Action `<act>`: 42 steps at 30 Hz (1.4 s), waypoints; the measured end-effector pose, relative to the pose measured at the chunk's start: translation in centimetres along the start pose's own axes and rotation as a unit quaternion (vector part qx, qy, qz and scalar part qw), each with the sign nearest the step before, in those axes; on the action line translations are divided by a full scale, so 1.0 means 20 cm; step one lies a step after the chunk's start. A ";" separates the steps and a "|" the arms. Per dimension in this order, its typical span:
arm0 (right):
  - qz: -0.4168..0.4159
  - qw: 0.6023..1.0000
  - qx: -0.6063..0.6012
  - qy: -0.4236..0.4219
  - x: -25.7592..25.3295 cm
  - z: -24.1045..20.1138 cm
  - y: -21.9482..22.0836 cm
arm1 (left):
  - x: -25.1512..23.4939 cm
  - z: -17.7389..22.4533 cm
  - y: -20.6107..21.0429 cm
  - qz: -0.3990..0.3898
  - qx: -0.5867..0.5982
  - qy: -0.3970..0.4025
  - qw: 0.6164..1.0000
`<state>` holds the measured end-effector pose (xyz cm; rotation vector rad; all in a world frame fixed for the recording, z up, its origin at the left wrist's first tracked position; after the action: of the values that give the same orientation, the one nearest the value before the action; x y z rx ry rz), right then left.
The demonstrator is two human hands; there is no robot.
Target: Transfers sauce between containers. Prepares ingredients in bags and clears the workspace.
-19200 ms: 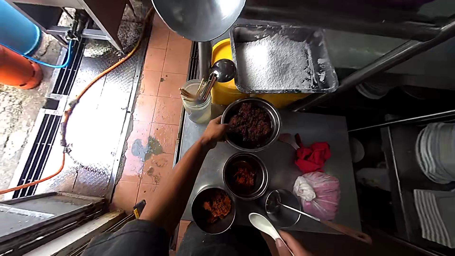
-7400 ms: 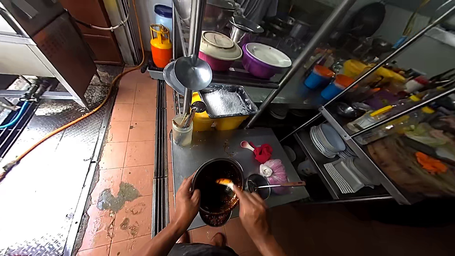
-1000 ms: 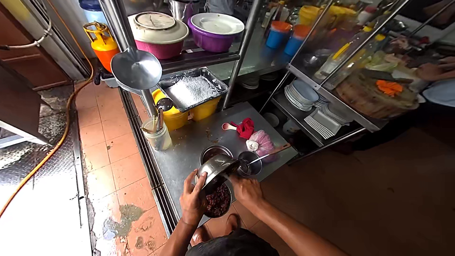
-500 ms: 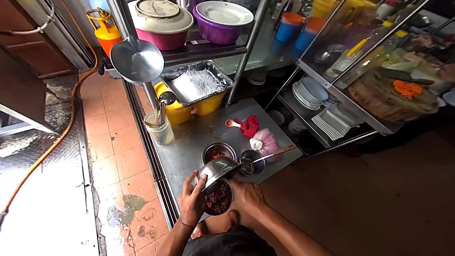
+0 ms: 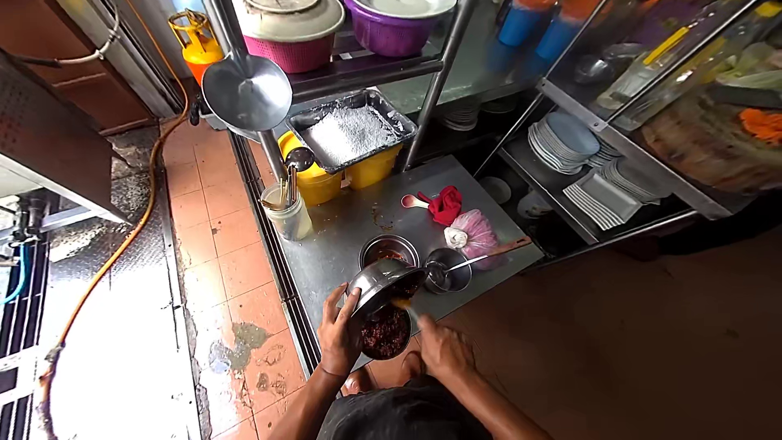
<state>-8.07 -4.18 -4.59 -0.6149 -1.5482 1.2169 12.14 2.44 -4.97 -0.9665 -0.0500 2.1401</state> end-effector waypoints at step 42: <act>0.345 0.930 0.050 -0.115 -0.02 -0.12 -0.39 | -0.09 -0.06 -0.05 -0.049 0.101 -0.269 0.957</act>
<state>-4.22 -6.40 2.31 -1.0293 -1.4886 1.9390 14.33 1.66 -4.22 -0.2415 -0.1398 2.2042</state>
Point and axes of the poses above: each hand's wrist, its own x-axis away from the middle knuckle, its own y-axis out of the palm, z = x × y, the point moved 6 cm from there along -x, towards the middle knuckle, and after that the axes turned 9 degrees about x, right-handed, at the moved point
